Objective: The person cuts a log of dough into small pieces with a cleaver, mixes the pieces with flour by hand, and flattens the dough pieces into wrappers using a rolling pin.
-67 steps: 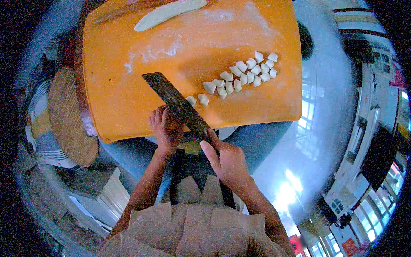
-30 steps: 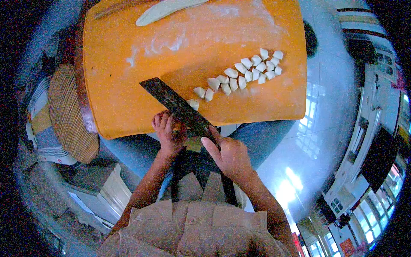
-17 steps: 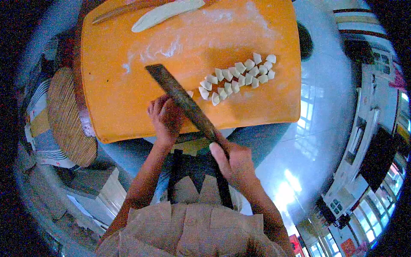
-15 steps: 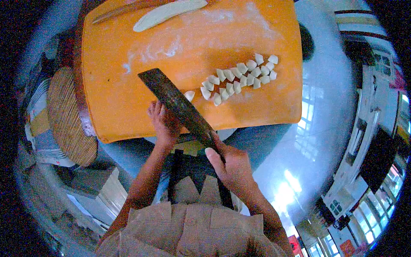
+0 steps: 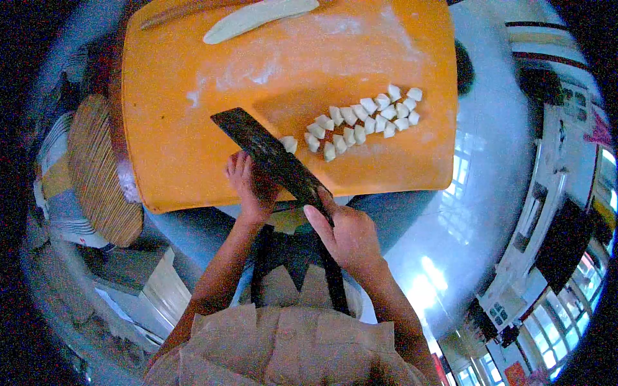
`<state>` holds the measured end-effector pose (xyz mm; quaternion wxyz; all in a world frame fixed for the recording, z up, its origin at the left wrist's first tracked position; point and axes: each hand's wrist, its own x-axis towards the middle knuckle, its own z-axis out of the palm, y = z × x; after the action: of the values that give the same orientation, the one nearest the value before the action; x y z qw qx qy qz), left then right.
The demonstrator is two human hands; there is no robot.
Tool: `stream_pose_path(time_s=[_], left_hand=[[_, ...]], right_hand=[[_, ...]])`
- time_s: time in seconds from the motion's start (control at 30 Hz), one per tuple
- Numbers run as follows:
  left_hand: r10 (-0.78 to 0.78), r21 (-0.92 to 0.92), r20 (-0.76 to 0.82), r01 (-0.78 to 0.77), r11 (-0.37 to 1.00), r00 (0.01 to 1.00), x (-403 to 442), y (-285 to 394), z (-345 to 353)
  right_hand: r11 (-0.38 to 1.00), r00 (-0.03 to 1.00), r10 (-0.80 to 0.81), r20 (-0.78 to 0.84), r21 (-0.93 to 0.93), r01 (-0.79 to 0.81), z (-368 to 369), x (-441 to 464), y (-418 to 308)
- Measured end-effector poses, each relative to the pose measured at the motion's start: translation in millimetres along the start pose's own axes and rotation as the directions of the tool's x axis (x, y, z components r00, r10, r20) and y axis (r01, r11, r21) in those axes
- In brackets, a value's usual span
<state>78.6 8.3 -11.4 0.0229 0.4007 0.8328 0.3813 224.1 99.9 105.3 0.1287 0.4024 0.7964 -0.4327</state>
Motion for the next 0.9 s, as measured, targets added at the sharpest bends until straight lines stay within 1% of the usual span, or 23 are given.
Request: stream_pose_path(time_s=[0.07, 0.1, 0.13, 0.2, 0.27, 0.3, 0.37, 0.4, 0.43, 0.47, 0.5, 0.57, 0.63, 0.73, 0.77, 0.83, 0.87, 0.9], left_hand=[[-0.007, -0.029, -0.069, 0.005, 1.0, 0.998, -7.2, -6.4, 9.2], [-0.008, 0.002, -0.031, 0.008, 1.0, 0.999, -3.9, -2.4, 7.6], [-0.01, 0.039, 0.004, 0.01, 0.999, 1.0, 0.1, 2.5, 3.0], [-0.004, 0.113, 0.064, -0.003, 0.994, 0.998, 3.1, 8.0, -5.6], [0.024, 0.166, 0.102, -0.04, 0.985, 0.995, 9.7, 12.0, -5.6], [0.02, 0.152, 0.073, -0.031, 0.988, 0.997, 11.2, 10.7, -3.6], [0.006, 0.125, 0.024, -0.009, 0.992, 1.0, 8.2, 0.8, 1.2], [-0.038, 0.11, 0.0, 0.038, 0.993, 0.999, 7.9, -1.8, 1.6], [-0.078, 0.091, -0.029, 0.08, 0.993, 0.997, 7.7, -4.6, 1.6], [-0.112, 0.061, -0.059, 0.116, 0.991, 0.992, 9.8, -6.1, 3.2], [-0.116, 0.039, -0.088, 0.119, 0.992, 0.989, 10.6, -5.3, 4.7], [-0.03, 0.052, -0.04, 0.032, 0.998, 0.999, 13.9, 8.1, 4.8], [0.051, 0.077, 0.003, -0.051, 0.996, 0.999, 16.9, 20.4, 4.3], [0.171, 0.115, 0.147, -0.189, 0.975, 0.974, 18.0, 49.8, 21.1], [0.201, 0.13, 0.205, -0.23, 0.965, 0.958, 20.7, 57.8, 26.6], [0.239, 0.163, 0.328, -0.304, 0.939, 0.914, 27.2, 69.6, 34.9], [0.26, 0.168, 0.364, -0.338, 0.926, 0.894, 32.1, 71.1, 39.4], [0.28, 0.172, 0.403, -0.372, 0.912, 0.871, 36.3, 71.4, 43.7]], right_hand=[[0.996, 0.997, 0.074, 0.033, 0.038, -0.076, -2.7, 6.8, -2.7], [0.992, 0.993, 0.105, 0.048, 0.061, -0.108, -4.6, 10.1, -3.3], [0.995, 0.999, 0.006, -0.037, 0.097, -0.003, -6.3, 13.1, -0.8], [0.965, 0.961, -0.183, -0.208, 0.15, 0.216, -3.6, 15.0, 6.7], [0.933, 0.988, -0.008, -0.152, 0.355, 0.062, -1.8, 12.9, 18.4], [0.894, 0.992, 0.074, -0.106, 0.448, -0.019, -4.9, 10.7, 20.4], [0.815, 0.979, 0.181, -0.09, 0.572, -0.098, -19.4, -1.4, 17.2], [0.767, 0.969, 0.232, -0.081, 0.629, -0.131, -28.2, -7.1, 16.6], [0.751, 0.965, 0.216, -0.146, 0.657, -0.069, -34.8, -11.3, 24.9], [0.857, 0.928, 0.16, -0.337, 0.513, 0.039, -41.9, -8.9, 37.4], [0.935, 0.857, 0.074, -0.511, 0.335, 0.118, -48.6, -3.2, 53.1], [0.995, 0.744, 0.007, -0.668, 0.081, 0.063, -71.1, 9.2, 74.8], [0.991, 0.705, 0.09, -0.703, -0.008, -0.135, -100.0, 25.9, 90.4], [0.955, 0.67, -0.139, -0.73, -0.276, -0.103, -121.4, 71.1, 152.6], [0.919, 0.675, -0.165, -0.719, -0.361, -0.16, -126.8, 85.8, 162.5], [0.896, 0.669, -0.193, -0.718, -0.407, -0.178, -129.5, 115.7, 173.2], [0.884, 0.67, -0.202, -0.714, -0.428, -0.189, -130.3, 127.8, 176.9], [0.888, 0.664, -0.23, -0.712, -0.433, -0.156, -131.3, 135.2, 173.3]])
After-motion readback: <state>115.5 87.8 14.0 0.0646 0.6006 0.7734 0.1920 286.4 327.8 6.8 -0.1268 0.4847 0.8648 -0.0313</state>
